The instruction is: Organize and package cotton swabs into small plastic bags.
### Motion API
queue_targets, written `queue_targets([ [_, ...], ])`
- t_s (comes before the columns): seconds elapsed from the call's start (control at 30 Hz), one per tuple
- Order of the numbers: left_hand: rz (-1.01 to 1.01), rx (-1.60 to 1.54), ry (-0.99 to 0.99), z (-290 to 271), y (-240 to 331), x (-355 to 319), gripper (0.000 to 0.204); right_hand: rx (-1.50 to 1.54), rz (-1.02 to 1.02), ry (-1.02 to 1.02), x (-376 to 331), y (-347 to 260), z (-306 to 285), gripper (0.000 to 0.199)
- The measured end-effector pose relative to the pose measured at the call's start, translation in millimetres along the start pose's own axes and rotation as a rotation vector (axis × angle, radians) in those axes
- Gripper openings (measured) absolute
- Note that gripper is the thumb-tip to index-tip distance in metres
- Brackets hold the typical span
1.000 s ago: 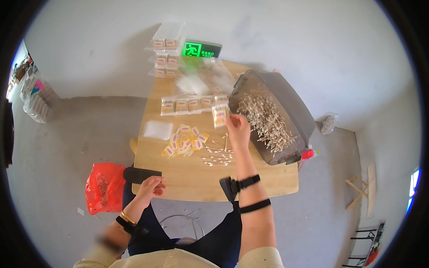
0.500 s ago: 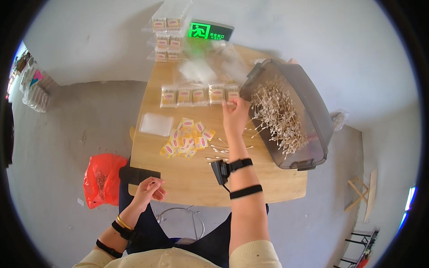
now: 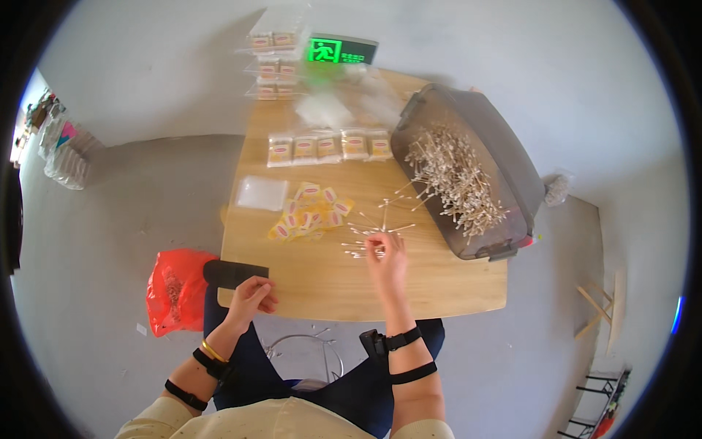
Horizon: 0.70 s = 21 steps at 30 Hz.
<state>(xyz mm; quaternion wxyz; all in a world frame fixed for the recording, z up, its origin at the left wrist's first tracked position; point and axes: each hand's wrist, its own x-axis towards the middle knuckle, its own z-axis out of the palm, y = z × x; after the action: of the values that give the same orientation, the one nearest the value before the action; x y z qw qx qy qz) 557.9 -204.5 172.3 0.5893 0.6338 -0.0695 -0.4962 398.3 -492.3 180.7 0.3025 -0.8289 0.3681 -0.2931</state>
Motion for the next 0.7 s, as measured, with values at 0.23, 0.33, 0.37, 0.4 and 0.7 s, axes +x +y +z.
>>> queue_targets([
  [0.23,0.012,-0.015,0.0,-5.5,-6.8,4.2,0.024,-0.008,-0.369,-0.182,39.1,-103.8,107.6,0.031],
  [0.33,0.002,-0.014,-0.014,-3.5,-4.2,3.6,0.026,-0.179,-0.451,-0.181,57.9,-102.9,142.0,0.038],
  [0.37,-0.006,-0.016,-0.017,-2.7,-3.8,3.3,0.027,-0.247,-0.472,-0.186,61.7,-105.1,148.0,0.04],
  [0.4,-0.009,-0.021,-0.024,-2.6,-3.0,2.8,0.027,-0.262,-0.466,-0.226,64.7,-105.4,151.1,0.038],
  [0.7,-0.007,-0.047,-0.076,-5.7,-5.5,1.8,0.03,-0.105,-0.5,-0.147,77.2,-99.1,146.8,0.009],
])
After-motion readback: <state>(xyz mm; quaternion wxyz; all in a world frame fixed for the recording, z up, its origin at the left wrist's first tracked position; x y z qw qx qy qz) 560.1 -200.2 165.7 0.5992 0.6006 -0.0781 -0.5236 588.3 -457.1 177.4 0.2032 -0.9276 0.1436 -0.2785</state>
